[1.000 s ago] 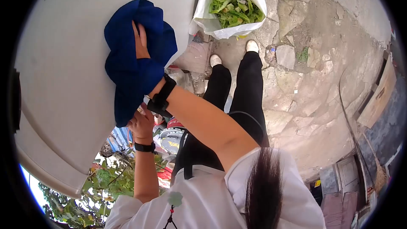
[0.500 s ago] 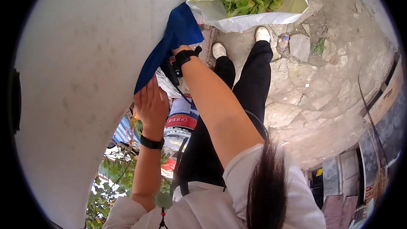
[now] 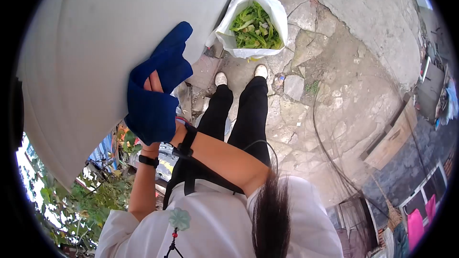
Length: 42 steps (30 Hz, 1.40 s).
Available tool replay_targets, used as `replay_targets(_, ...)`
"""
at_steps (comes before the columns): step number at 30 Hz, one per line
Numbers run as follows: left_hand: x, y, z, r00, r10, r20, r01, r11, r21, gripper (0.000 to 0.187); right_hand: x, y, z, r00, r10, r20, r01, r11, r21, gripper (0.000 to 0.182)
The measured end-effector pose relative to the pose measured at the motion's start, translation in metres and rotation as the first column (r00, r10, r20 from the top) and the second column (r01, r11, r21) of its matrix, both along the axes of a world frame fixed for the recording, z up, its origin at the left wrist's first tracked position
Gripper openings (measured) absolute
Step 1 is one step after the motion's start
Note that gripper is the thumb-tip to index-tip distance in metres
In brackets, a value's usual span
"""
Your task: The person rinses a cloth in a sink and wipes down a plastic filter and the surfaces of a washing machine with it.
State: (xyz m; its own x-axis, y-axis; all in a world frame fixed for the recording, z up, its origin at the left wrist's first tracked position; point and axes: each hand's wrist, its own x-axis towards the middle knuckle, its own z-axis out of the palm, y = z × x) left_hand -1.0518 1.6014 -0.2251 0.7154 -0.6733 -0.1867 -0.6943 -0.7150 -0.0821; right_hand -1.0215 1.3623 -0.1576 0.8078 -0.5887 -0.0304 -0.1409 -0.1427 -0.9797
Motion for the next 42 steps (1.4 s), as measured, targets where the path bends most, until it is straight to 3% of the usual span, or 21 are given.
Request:
replay_targets(2,-0.02,0.0,0.0,0.994,0.108,-0.001,-0.108,0.993,0.036,0.079,-0.002,-0.014,0.035,0.993,0.096,0.076,-0.087,0.99,-0.108,0.055)
replay_targets(3,-0.009,-0.044,0.048,0.973,0.037,0.227,-0.016,0.996,-0.092,0.072,-0.003,-0.02,0.051,0.982,0.15,0.111,-0.131,0.978,-0.165,0.055)
replay_targets(7,-0.011,-0.071,0.056,0.955,0.285,0.082,-0.256,0.933,-0.252,0.072,-0.002,-0.04,0.112,0.908,0.377,0.183,-0.279,0.869,-0.408,0.056)
replay_targets(9,-0.006,-0.083,0.051,0.849,0.472,-0.239,-0.523,0.678,-0.518,0.07,0.008,-0.045,0.137,0.853,0.488,0.186,-0.334,0.784,-0.522,0.056)
replay_targets(11,-0.001,-0.099,0.06,0.791,0.533,-0.3,-0.566,0.452,-0.69,0.067,0.019,-0.043,0.158,0.788,0.59,0.173,-0.374,0.683,-0.627,0.056)
replay_targets(13,0.01,-0.105,0.112,0.819,0.552,0.157,-0.337,0.684,-0.647,0.065,0.026,-0.038,0.178,0.719,0.683,0.132,-0.407,0.567,-0.716,0.056)
replay_targets(14,0.014,-0.11,0.131,0.808,0.582,0.091,-0.294,0.533,-0.793,0.062,0.028,-0.032,0.185,0.684,0.723,0.102,-0.418,0.502,-0.757,0.057)
replay_targets(20,0.036,-0.126,0.189,0.815,0.567,-0.119,-0.319,0.268,-0.909,0.055,0.038,0.014,0.229,0.46,0.874,-0.158,-0.407,0.049,-0.912,0.058)
replay_targets(22,0.053,-0.115,0.226,0.798,0.565,-0.209,-0.293,0.061,-0.954,0.053,0.06,0.042,0.247,0.422,0.887,-0.187,-0.497,0.054,-0.866,0.058)
replay_targets(23,0.063,-0.111,0.23,0.79,0.565,-0.236,-0.271,-0.022,-0.962,0.052,0.077,0.057,0.262,0.447,0.887,-0.113,-0.646,0.233,-0.727,0.056)
replay_targets(24,0.073,-0.107,0.234,0.784,0.563,-0.26,-0.244,-0.105,-0.964,0.051,0.099,0.063,0.27,0.39,0.891,-0.233,-0.663,0.097,-0.742,0.065)
replay_targets(26,0.096,-0.094,0.233,0.782,0.56,-0.273,-0.183,-0.212,-0.96,0.048,0.147,0.047,0.273,0.235,0.929,-0.286,-0.454,-0.155,-0.878,0.071)
replay_targets(27,0.104,-0.089,0.24,0.777,0.605,-0.173,-0.141,-0.1,-0.985,0.047,0.162,0.03,0.272,0.182,0.936,-0.3,-0.367,-0.219,-0.904,0.066)
replay_targets(28,0.11,-0.09,0.238,0.792,0.584,-0.175,-0.127,-0.123,-0.984,0.047,0.178,0.013,0.271,0.131,0.941,-0.314,-0.272,-0.27,-0.924,0.062)
replay_targets(29,0.115,-0.094,0.231,0.807,0.563,-0.179,-0.114,-0.15,-0.982,0.047,0.176,0.004,0.277,0.142,0.913,-0.383,-0.35,-0.315,-0.882,0.058)
replay_targets(31,0.112,-0.1,0.226,0.829,0.499,-0.251,-0.166,-0.209,-0.964,0.046,0.155,-0.005,0.274,0.406,0.824,-0.395,-0.523,-0.145,-0.84,0.054)
replay_targets(33,0.098,-0.107,0.211,0.856,0.339,-0.391,-0.317,-0.255,-0.914,0.054,0.125,-0.016,0.275,0.516,0.74,-0.432,-0.578,-0.072,-0.813,0.054)
replay_targets(34,0.09,-0.107,0.206,0.856,0.254,-0.451,-0.387,-0.265,-0.883,0.059,0.106,-0.015,0.273,0.576,0.712,-0.402,-0.611,0.048,-0.79,0.056)
replay_targets(35,0.08,-0.107,0.21,0.857,0.263,-0.443,-0.368,-0.289,-0.884,0.052,0.086,-0.01,0.273,0.606,0.679,-0.414,-0.627,0.089,-0.774,0.058)
replay_targets(38,0.072,-0.121,0.172,0.85,0.233,-0.473,-0.414,-0.26,-0.872,0.051,0.059,0.0,0.277,0.512,0.699,-0.499,-0.593,-0.133,-0.794,0.059)
replay_targets(42,0.119,-0.107,0.177,0.881,0.316,-0.353,-0.251,-0.319,-0.914,0.054,0.077,0.009,0.277,0.45,0.715,-0.535,-0.593,-0.208,-0.777,0.055)
